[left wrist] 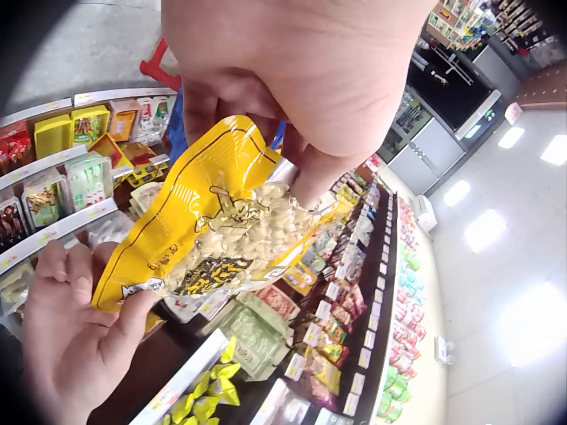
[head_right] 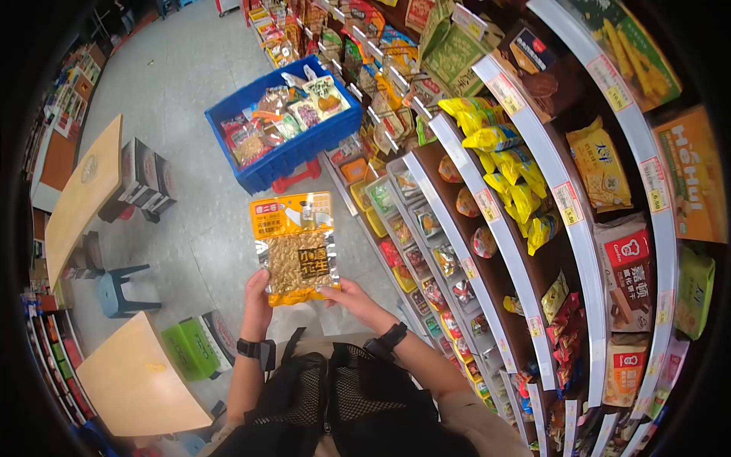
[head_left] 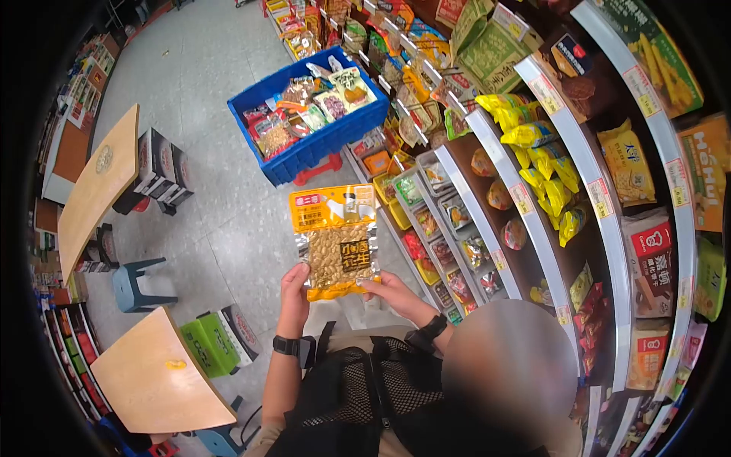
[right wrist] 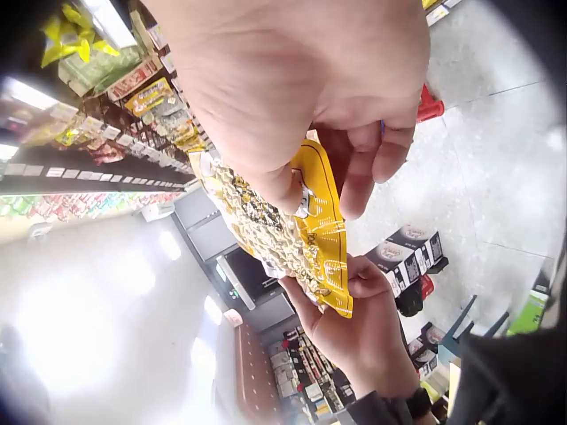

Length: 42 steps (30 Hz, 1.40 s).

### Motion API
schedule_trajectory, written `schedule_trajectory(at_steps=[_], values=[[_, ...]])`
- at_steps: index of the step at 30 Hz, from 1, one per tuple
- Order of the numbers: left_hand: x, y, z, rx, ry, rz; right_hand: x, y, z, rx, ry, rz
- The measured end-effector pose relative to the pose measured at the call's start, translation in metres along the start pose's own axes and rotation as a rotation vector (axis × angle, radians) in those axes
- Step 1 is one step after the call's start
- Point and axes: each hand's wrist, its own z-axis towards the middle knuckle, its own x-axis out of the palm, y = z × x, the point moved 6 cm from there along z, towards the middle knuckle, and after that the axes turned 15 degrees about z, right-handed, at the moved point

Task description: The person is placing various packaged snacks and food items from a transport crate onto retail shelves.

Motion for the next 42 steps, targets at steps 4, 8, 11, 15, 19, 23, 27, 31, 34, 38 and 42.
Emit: schedule_trajectory(at_steps=[4, 8, 11, 15, 19, 23, 27, 31, 34, 38, 42], values=[[-0.072, -0.052, 0.002, 0.097, -0.173, -0.057, 0.075, -0.004, 0.057, 0.019, 0.071, -0.104], [-0.139, -0.078, 0.009, 0.071, -0.277, 0.205, 0.126, -0.014, 0.103, -0.108, 0.166, -0.259], [-0.175, -0.075, 0.016, 0.012, -0.305, 0.262, 0.147, -0.013, 0.122, -0.138, 0.167, -0.32], [-0.186, -0.076, 0.031, 0.048, -0.311, 0.258, 0.148, -0.017, 0.141, -0.109, 0.136, -0.49], [-0.188, -0.07, 0.052, -0.012, -0.251, 0.295, 0.138, -0.011, 0.153, -0.162, 0.104, -0.487], [-0.172, -0.058, 0.092, -0.04, -0.117, 0.247, 0.12, 0.013, 0.167, -0.219, 0.03, -0.345], [-0.128, -0.071, 0.134, -0.062, 0.041, 0.298, 0.072, 0.046, 0.185, -0.214, -0.138, -0.458], [-0.075, -0.085, 0.188, -0.135, 0.176, 0.388, 0.039, 0.095, 0.217, -0.193, -0.189, 0.026], [-0.034, -0.108, 0.238, -0.105, 0.209, 0.347, 0.001, 0.139, 0.249, -0.344, -0.297, 0.084], [0.02, -0.132, 0.324, -0.135, 0.331, 0.325, -0.039, 0.206, 0.288, -0.551, -0.358, 0.249], [0.082, -0.138, 0.408, -0.219, 0.343, 0.394, -0.092, 0.254, 0.314, -0.574, -0.427, 0.442]])
